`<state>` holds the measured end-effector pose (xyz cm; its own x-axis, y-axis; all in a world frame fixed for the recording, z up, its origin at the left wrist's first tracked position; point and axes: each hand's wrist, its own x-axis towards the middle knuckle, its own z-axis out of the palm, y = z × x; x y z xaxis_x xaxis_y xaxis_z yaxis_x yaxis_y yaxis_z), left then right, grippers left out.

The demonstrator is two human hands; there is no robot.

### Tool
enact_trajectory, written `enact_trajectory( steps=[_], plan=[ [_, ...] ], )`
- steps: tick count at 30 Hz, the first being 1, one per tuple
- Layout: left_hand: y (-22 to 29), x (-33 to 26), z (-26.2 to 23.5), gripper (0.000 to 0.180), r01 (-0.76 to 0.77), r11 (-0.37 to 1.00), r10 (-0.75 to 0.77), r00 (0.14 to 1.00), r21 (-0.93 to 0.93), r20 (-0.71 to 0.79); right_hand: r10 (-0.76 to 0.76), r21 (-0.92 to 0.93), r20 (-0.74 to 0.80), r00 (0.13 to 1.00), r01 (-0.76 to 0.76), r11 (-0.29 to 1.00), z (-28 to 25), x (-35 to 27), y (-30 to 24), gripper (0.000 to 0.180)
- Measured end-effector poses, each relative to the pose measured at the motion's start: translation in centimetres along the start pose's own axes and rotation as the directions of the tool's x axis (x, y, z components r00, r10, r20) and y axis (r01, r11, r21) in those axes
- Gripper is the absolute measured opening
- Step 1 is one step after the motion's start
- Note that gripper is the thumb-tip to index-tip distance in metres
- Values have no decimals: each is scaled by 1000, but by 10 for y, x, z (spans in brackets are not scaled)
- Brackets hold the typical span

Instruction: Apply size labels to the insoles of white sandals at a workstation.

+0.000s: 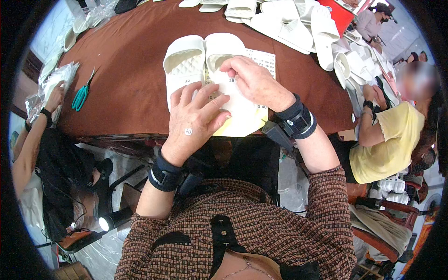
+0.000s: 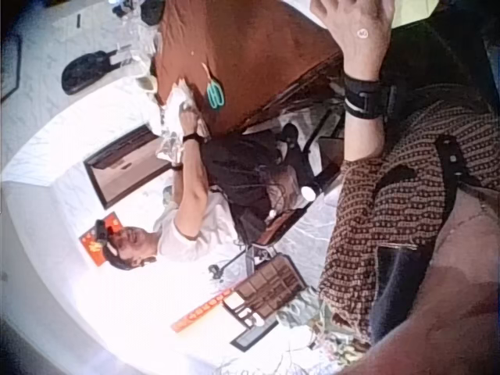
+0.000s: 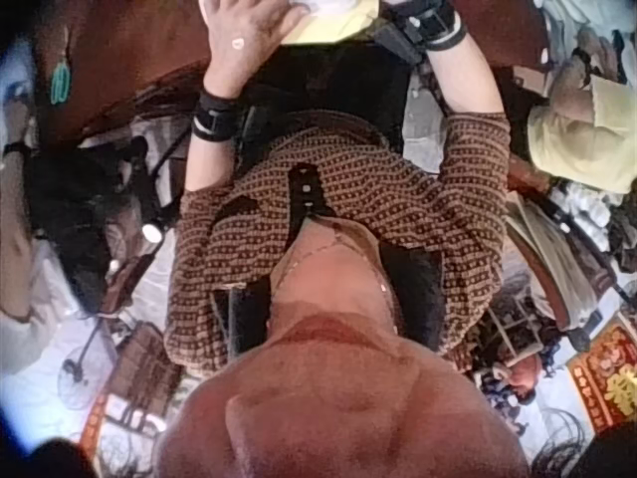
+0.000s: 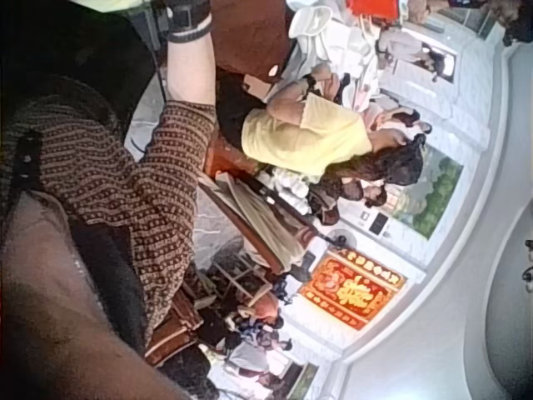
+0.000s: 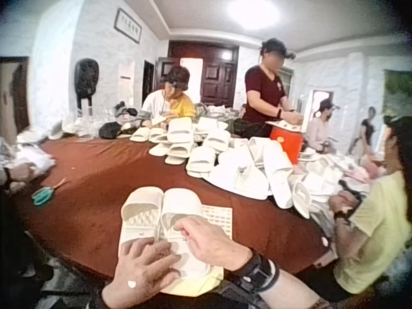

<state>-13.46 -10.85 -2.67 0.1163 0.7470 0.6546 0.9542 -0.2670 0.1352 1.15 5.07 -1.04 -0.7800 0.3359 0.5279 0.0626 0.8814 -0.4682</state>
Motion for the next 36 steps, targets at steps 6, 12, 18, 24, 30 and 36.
enact_trajectory(
  steps=[6, 12, 18, 24, 30, 36],
  plan=[
    [1, 1, -1, 33, 1, 1000, -1, 1000, 0, 3, 23, -48, 17, 1000, -22, 999, -1, 0, -2, 24],
    [1, 1, -1, 33, 9, 1000, -9, 1000, -2, 13, 36, -61, 31, 999, -34, 998, -1, 2, -4, 23],
    [1, 0, -1, 33, 14, 1000, -14, 1000, 4, 10, 47, 16, 20, 999, -47, 999, -3, -1, -4, 23],
    [1, 1, 0, 33, 14, 1000, -14, 1000, 1, 8, 2, 10, 15, 1000, -3, 1000, -2, -2, -2, 21],
    [1, 0, -1, 33, 8, 1000, -8, 1000, 10, 4, 40, -28, 17, 999, -39, 999, -1, 2, -5, 17],
    [0, 1, 0, 33, 4, 1000, -4, 1000, -12, 8, 75, -109, 37, 996, -71, 992, 2, 5, -6, 16]
  ],
)
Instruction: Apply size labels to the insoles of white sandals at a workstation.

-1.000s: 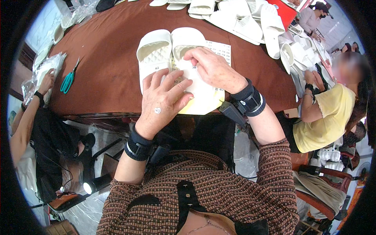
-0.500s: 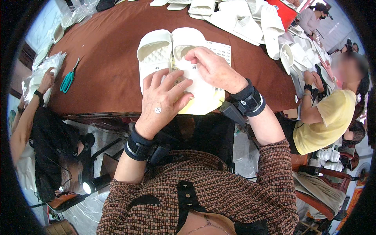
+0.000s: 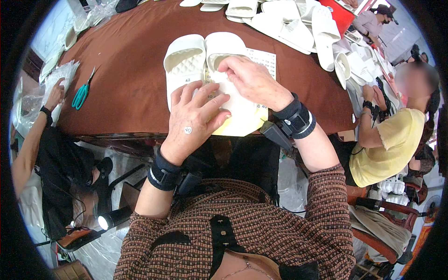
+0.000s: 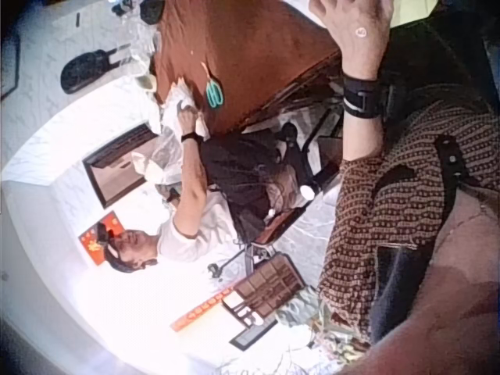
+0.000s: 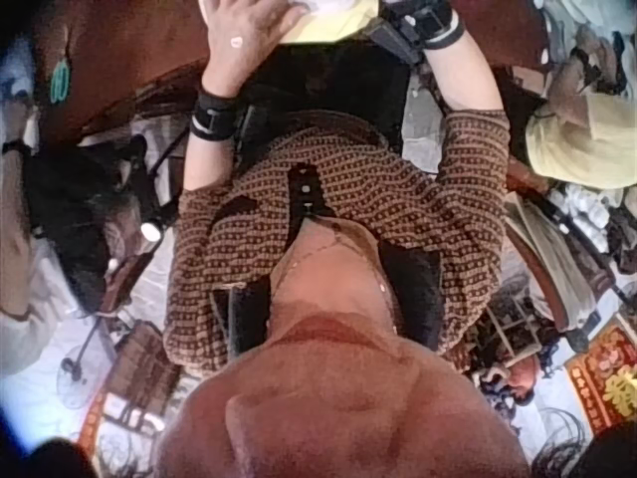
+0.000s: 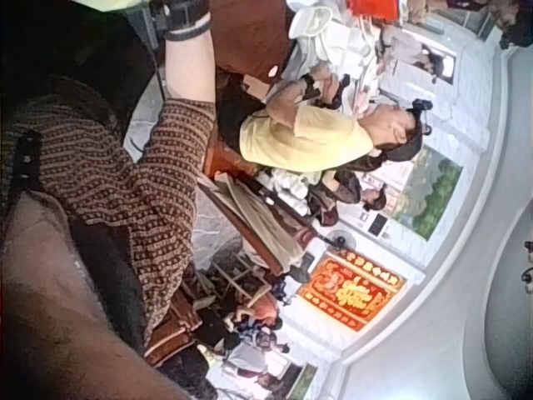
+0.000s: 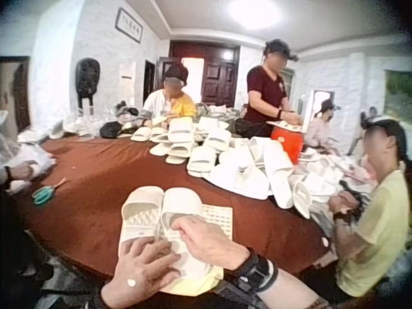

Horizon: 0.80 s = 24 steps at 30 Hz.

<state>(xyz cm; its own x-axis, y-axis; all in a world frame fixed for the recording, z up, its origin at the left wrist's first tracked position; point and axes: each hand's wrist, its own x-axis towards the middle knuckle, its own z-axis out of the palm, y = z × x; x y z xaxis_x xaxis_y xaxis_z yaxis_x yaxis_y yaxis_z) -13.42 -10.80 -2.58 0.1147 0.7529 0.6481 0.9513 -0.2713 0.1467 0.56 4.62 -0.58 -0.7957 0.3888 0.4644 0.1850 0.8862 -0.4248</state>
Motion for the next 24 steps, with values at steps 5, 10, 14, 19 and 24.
enact_trajectory(
  steps=[5, 10, 14, 19, 24],
  plan=[
    [0, 0, -1, 33, 3, 1000, -3, 1000, -6, 6, -13, -32, 9, 1000, 13, 999, 2, 0, 1, 15],
    [0, 0, -1, 33, 5, 1000, -5, 1000, -3, 7, -24, -33, -2, 1000, 24, 999, 3, -2, 4, 15],
    [0, 0, -2, 33, 10, 1000, -10, 1000, 0, 11, 32, 80, -35, 999, -29, 996, 1, -3, 4, 15],
    [-1, -1, -1, 33, 9, 1000, -9, 1000, -6, 0, 80, 183, -27, 996, -74, 980, -1, -4, 6, 15],
    [-1, 0, -1, 32, 11, 1000, -11, 1000, -2, -1, 74, 211, -7, 997, -70, 975, -2, -4, 6, 15]
  ],
)
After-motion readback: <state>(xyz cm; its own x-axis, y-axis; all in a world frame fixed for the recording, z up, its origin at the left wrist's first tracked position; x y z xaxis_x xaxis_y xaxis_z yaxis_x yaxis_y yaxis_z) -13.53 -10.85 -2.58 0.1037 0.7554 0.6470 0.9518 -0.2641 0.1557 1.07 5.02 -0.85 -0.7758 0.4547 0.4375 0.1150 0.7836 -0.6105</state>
